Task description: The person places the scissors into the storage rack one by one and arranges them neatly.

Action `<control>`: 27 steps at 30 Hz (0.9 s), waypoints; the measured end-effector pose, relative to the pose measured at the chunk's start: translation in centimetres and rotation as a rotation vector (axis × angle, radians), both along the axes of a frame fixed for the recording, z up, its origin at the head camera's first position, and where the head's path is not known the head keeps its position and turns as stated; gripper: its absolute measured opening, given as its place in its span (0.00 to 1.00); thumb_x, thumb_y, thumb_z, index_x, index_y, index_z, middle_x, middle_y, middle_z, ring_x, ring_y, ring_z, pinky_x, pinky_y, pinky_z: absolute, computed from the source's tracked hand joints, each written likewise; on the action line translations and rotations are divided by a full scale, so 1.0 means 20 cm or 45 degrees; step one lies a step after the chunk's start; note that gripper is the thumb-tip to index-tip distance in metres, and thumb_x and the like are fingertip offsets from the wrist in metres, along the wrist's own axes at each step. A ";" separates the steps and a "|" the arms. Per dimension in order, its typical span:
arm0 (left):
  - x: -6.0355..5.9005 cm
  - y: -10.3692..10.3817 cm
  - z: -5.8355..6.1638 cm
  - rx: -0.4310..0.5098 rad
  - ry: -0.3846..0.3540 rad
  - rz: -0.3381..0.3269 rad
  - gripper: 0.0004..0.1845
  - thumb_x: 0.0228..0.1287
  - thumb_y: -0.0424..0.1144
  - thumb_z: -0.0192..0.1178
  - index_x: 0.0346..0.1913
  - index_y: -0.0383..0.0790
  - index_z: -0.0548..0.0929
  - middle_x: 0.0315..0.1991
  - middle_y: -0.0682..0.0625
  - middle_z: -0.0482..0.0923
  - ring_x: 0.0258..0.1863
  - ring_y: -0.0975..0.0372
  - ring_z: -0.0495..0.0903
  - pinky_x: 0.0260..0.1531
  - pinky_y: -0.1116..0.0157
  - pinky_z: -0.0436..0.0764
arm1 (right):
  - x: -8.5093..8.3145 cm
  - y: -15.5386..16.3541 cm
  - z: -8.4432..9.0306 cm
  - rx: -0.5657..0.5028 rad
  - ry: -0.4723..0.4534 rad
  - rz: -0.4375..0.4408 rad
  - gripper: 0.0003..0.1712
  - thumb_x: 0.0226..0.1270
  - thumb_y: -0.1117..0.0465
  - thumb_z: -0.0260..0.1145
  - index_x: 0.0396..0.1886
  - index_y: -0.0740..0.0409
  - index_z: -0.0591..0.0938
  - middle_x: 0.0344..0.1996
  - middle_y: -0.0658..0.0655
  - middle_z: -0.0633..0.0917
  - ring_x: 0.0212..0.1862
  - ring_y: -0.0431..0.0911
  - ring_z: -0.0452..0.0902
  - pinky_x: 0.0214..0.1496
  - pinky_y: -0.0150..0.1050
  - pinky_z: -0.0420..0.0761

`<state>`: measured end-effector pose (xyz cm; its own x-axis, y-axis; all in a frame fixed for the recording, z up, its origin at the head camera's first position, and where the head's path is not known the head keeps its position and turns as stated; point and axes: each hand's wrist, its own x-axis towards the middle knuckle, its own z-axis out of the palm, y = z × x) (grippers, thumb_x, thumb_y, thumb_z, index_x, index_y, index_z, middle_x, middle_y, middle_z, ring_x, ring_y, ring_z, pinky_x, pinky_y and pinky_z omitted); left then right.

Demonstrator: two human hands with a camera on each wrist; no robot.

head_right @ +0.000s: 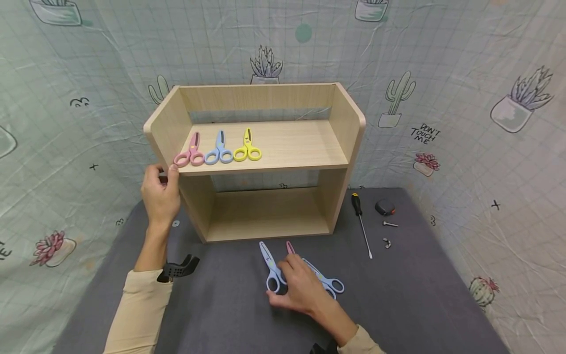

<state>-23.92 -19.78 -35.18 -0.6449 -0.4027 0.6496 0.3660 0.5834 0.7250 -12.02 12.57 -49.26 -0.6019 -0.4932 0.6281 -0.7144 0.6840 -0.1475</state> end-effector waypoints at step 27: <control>0.00 0.00 -0.01 -0.009 -0.004 0.004 0.22 0.68 0.49 0.54 0.47 0.29 0.79 0.46 0.34 0.78 0.40 0.43 0.80 0.41 0.49 0.75 | -0.03 0.00 0.27 -0.077 0.156 0.162 0.31 0.43 0.44 0.75 0.40 0.62 0.82 0.37 0.53 0.80 0.43 0.45 0.77 0.43 0.34 0.81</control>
<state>-23.88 -19.71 -35.29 -0.6458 -0.4003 0.6502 0.3615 0.5898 0.7222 -12.59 12.59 -43.84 -0.4543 -0.5194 0.7237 -0.8097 0.5795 -0.0923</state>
